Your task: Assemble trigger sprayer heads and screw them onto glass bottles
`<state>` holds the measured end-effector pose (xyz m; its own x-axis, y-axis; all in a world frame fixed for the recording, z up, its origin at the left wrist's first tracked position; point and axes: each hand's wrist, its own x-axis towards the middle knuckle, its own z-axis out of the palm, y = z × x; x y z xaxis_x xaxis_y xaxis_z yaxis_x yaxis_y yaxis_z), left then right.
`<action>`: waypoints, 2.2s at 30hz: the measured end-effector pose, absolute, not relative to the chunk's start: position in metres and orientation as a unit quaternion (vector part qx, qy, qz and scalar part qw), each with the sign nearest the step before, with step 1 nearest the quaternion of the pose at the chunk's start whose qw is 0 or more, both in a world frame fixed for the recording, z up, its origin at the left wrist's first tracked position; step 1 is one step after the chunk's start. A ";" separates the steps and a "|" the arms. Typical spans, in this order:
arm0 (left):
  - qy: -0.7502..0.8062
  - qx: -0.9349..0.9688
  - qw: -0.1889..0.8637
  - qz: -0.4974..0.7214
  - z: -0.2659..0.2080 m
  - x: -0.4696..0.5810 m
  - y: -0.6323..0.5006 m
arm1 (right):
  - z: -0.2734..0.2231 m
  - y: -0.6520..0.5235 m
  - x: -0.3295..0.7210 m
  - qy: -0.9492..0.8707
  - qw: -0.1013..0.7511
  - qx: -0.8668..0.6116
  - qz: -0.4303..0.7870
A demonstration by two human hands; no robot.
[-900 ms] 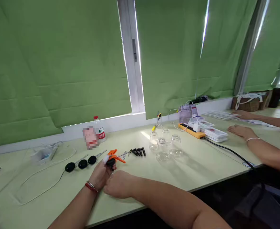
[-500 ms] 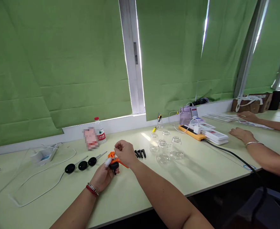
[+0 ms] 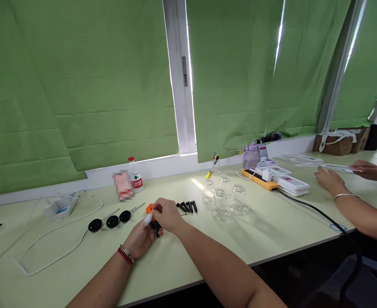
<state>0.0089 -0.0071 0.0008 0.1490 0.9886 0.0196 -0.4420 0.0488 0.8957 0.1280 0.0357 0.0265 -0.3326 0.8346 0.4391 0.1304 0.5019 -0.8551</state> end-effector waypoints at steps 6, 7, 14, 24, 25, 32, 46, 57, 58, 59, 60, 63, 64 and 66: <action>0.323 0.408 0.656 0.547 -0.004 0.006 -0.005 | 0.024 0.031 0.132 -0.766 0.412 -0.359 0.338; 0.319 0.409 0.658 0.546 -0.005 0.005 -0.004 | 0.025 0.030 0.133 -0.783 0.404 -0.356 0.312; 0.306 0.373 0.659 0.576 -0.009 0.003 0.001 | 0.028 0.024 0.146 -0.897 0.326 -0.279 0.104; 0.316 0.419 0.674 0.520 0.003 0.005 -0.009 | 0.020 0.029 0.159 -0.917 0.315 -0.189 0.154; 0.326 0.431 0.666 0.514 0.003 0.004 -0.009 | 0.020 0.029 0.160 -0.919 0.312 -0.180 0.163; 0.386 0.474 0.634 0.474 -0.002 0.002 -0.009 | 0.021 0.033 0.167 -0.929 0.288 -0.162 0.165; 0.462 0.509 0.555 0.469 0.000 -0.002 -0.005 | 0.028 0.068 0.191 -0.787 0.464 -0.345 0.214; 0.463 0.491 0.534 0.509 -0.009 -0.011 0.004 | -0.018 0.108 0.227 -0.703 0.293 -0.637 0.121; 0.469 0.489 0.532 0.508 -0.009 -0.011 0.004 | -0.018 0.108 0.227 -0.706 0.287 -0.637 0.117; 0.474 0.487 0.531 0.507 -0.008 -0.010 0.003 | -0.018 0.107 0.227 -0.707 0.282 -0.638 0.114; 0.477 0.483 0.532 0.506 -0.006 -0.010 0.003 | -0.018 0.107 0.227 -0.709 0.276 -0.640 0.110; 0.476 0.467 0.543 0.510 -0.003 -0.009 0.002 | -0.016 0.107 0.228 -0.713 0.257 -0.645 0.096; 0.475 0.462 0.546 0.513 -0.002 -0.008 0.001 | -0.016 0.107 0.228 -0.714 0.251 -0.647 0.091; 0.475 0.452 0.546 0.522 0.000 -0.007 0.001 | -0.016 0.105 0.227 -0.716 0.239 -0.651 0.081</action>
